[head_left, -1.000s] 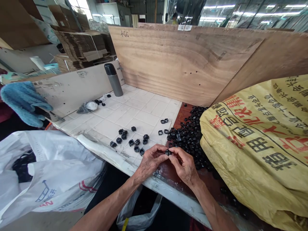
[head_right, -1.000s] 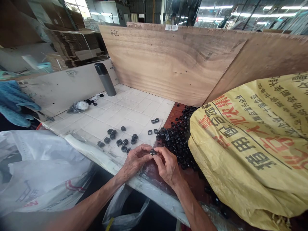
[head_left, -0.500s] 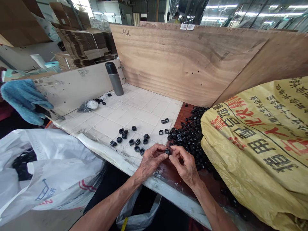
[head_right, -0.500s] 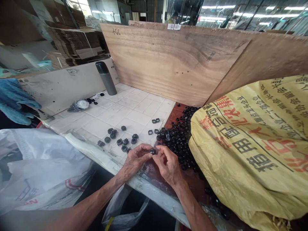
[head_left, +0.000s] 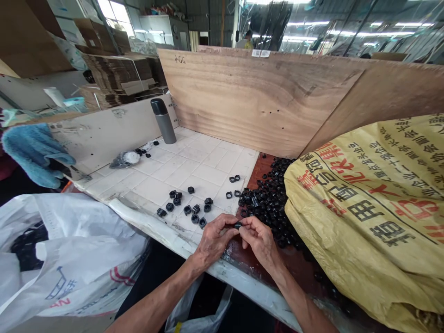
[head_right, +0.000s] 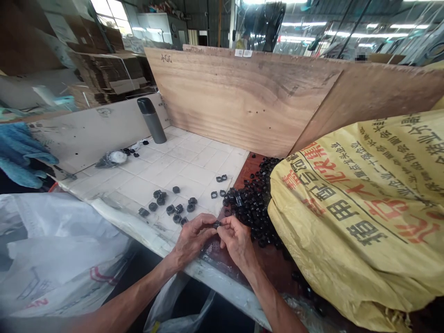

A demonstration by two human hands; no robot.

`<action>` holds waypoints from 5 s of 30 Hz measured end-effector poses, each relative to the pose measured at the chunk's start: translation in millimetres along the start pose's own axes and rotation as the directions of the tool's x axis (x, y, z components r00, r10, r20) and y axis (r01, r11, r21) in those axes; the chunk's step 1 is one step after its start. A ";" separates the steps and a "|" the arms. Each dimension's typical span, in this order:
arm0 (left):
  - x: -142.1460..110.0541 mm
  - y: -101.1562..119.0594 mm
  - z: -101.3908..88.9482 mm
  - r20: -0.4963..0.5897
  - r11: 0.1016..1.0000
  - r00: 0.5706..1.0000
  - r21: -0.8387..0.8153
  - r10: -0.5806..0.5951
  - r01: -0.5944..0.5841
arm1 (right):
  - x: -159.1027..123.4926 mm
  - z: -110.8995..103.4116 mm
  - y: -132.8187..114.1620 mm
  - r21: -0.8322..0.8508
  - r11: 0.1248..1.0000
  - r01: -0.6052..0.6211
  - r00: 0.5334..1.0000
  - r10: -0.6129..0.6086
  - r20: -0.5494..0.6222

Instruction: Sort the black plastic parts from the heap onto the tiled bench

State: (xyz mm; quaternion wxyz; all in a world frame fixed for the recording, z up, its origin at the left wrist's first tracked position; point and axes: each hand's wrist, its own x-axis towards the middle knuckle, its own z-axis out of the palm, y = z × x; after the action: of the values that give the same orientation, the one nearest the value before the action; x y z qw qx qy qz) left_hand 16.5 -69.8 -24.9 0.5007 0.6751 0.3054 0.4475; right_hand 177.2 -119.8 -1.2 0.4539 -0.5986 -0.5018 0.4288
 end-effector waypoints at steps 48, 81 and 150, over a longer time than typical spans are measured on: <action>3.7 3.0 -3.6 0.061 0.990 0.995 0.122 -0.085 0.077 | 4.2 -32.2 3.5 -0.354 0.880 0.315 0.943 -0.333 0.011; 5.4 10.4 -0.1 0.151 0.864 0.956 -0.411 -0.251 0.292 | -0.8 -8.8 9.2 -0.349 0.858 0.376 0.909 -0.415 -0.044; 58.2 -14.1 9.6 0.012 0.519 0.986 0.849 0.167 -0.098 | 6.2 -51.7 13.2 -0.840 0.527 0.125 0.950 -0.309 -0.053</action>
State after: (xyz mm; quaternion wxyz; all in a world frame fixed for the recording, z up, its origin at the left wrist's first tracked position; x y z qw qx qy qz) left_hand 49.8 -19.2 -21.8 0.0640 0.8379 0.4491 0.3035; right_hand 231.0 -120.6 -3.0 0.2156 -0.7124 -0.6675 0.0214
